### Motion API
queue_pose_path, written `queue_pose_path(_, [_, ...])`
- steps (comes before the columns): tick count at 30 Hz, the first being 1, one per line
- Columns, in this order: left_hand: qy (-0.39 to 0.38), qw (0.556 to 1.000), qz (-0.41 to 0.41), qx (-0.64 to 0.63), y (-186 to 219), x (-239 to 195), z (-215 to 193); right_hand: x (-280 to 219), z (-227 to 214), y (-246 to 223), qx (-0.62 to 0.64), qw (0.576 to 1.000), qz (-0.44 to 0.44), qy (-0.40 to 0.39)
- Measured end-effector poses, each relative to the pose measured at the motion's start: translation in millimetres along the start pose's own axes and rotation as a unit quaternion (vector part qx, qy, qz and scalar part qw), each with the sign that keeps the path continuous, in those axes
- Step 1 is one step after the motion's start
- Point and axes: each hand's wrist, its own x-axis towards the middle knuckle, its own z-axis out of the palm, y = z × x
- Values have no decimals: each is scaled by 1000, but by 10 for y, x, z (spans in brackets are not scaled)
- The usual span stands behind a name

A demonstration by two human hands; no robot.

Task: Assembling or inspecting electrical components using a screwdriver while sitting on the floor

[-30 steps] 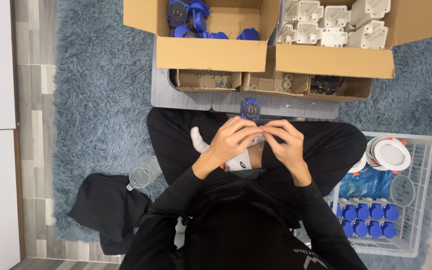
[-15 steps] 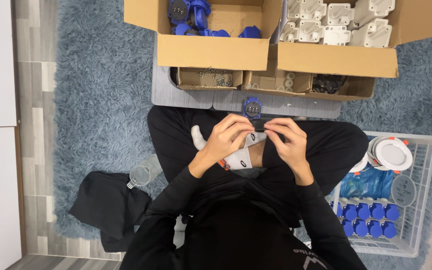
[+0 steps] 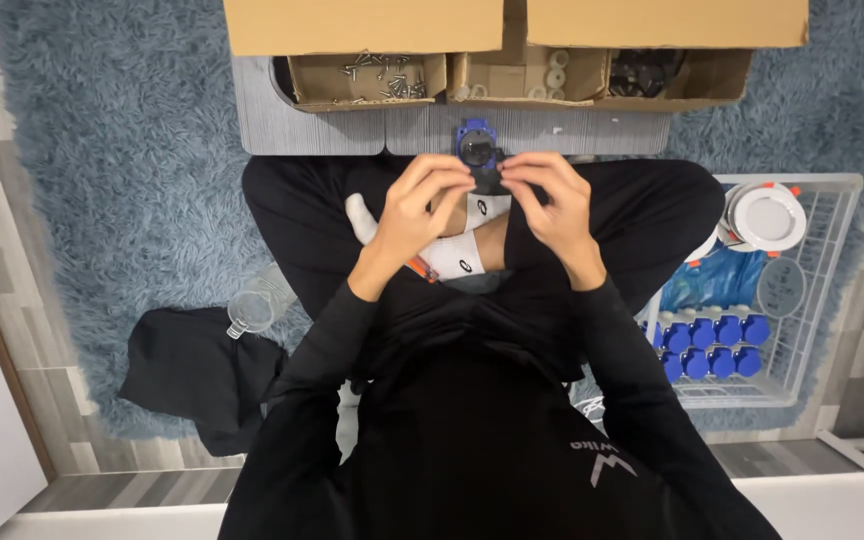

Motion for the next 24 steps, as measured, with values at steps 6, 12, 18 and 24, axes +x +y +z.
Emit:
queue_pose_path(6, [3, 1000, -7, 9, -142, 56, -2, 8, 82, 204, -33, 999, -17, -9])
queue_pose_path(12, [-4, 1000, -11, 16, -266, 54, 7, 24, 109, 273, -50, 998, -21, -18])
queue_pose_path(18, [-11, 999, 2, 35, -371, -11, 25, 64, 107, 249, -67, 997, -34, -34])
queue_pose_path(24, [-13, 994, 48, 95, -361, 33, 8, 169, 110, 178, -66, 995, -69, -39])
